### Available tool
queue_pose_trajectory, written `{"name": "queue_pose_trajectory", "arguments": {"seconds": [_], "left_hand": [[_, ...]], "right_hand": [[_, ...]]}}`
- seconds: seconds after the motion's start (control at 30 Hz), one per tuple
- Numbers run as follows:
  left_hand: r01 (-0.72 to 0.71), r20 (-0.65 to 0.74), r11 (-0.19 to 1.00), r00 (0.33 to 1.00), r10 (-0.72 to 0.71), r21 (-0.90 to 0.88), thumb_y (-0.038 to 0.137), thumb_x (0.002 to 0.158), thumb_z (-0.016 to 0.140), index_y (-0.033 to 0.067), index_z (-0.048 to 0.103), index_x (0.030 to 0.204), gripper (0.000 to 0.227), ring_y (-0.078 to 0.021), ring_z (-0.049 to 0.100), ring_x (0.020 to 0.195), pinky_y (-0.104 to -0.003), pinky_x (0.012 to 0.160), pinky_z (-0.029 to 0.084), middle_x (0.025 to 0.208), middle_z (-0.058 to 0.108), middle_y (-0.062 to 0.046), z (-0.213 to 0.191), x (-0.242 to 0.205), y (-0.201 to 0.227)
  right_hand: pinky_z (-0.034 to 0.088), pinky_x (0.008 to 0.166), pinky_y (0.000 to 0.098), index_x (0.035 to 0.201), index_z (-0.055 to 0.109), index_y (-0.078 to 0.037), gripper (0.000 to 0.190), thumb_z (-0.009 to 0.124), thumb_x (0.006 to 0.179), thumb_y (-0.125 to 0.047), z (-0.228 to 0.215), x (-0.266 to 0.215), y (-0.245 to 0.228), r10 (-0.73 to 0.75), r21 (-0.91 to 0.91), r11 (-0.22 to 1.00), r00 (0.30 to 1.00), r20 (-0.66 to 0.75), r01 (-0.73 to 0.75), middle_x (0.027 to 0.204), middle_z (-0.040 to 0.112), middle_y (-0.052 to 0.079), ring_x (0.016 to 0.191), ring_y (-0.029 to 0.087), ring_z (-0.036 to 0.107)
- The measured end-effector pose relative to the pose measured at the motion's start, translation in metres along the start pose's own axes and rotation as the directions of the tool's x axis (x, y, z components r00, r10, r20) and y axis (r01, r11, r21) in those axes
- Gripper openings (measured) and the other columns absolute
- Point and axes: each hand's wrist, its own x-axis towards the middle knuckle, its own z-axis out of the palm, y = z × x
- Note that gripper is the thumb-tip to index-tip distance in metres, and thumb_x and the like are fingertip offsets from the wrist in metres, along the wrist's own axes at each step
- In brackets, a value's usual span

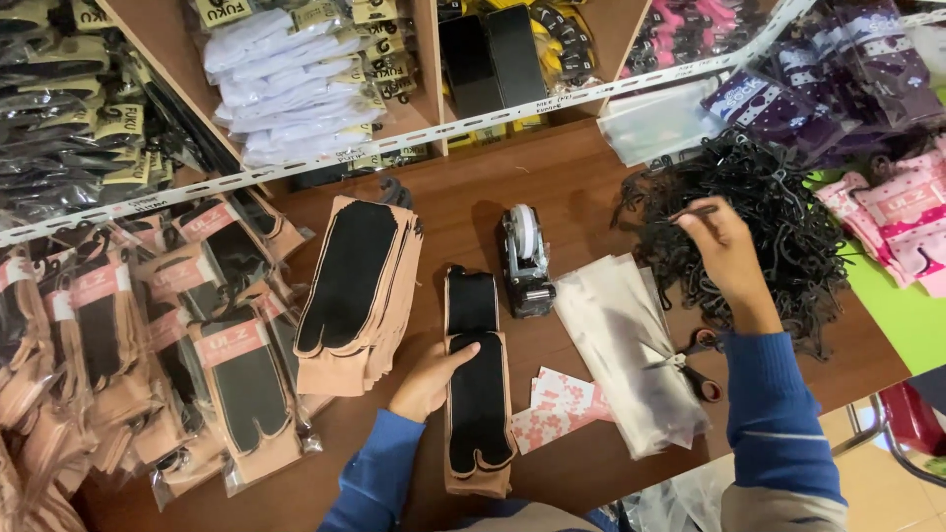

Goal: The person is applying paper labels to bundles of socks and organizing them on a work table in a stockroom.

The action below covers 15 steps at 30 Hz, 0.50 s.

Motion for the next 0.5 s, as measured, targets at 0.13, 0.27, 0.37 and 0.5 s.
{"name": "queue_pose_trajectory", "arguments": {"seconds": [0.13,0.27,0.37,0.5], "left_hand": [[-0.019,0.004,1.0,1.0,0.018,0.004,0.015,0.084,0.088,-0.0024,0.072,0.122,0.044,-0.0346,0.077,0.087,-0.046,0.067,0.066,0.107,0.077,-0.026,0.001,-0.003,0.001],[-0.016,0.023,1.0,1.0,0.015,0.008,0.015,0.085,0.087,-0.0028,0.072,0.122,0.044,-0.0341,0.077,0.088,-0.046,0.068,0.066,0.107,0.077,-0.025,-0.005,0.007,-0.004],[-0.008,0.033,1.0,0.999,0.008,-0.001,0.015,0.086,0.087,-0.0024,0.072,0.123,0.044,-0.0336,0.077,0.088,-0.045,0.069,0.066,0.107,0.077,-0.024,-0.006,0.008,-0.006],[-0.006,0.026,1.0,1.0,0.006,-0.004,0.015,0.083,0.089,-0.0024,0.072,0.121,0.045,-0.0339,0.077,0.087,-0.045,0.068,0.066,0.105,0.077,-0.025,-0.004,0.001,0.0]], "right_hand": [[0.059,0.077,0.0475,0.126,0.036,0.0,0.008,0.039,0.119,-0.004,-0.001,-0.003,-0.03,0.059,0.188,0.981,0.997,-0.049,-0.049,0.102,0.066,0.033,0.085,0.04,0.069],[0.049,0.052,0.0348,0.129,0.048,-0.004,0.012,0.045,0.119,-0.011,0.007,-0.003,-0.019,0.016,-0.055,0.998,0.998,-0.053,-0.018,0.074,0.062,0.016,0.057,0.022,0.058],[0.055,0.07,0.0443,0.125,0.063,-0.011,0.018,0.054,0.114,-0.02,0.014,-0.01,-0.078,0.125,-0.204,0.973,0.988,0.093,-0.104,0.081,0.071,0.016,0.077,0.032,0.068],[0.055,0.096,0.061,0.13,0.073,-0.008,0.045,0.052,0.105,-0.039,0.015,-0.008,-0.124,0.411,-0.413,0.879,0.821,0.396,-0.241,0.121,0.075,0.025,0.116,0.049,0.067]]}}
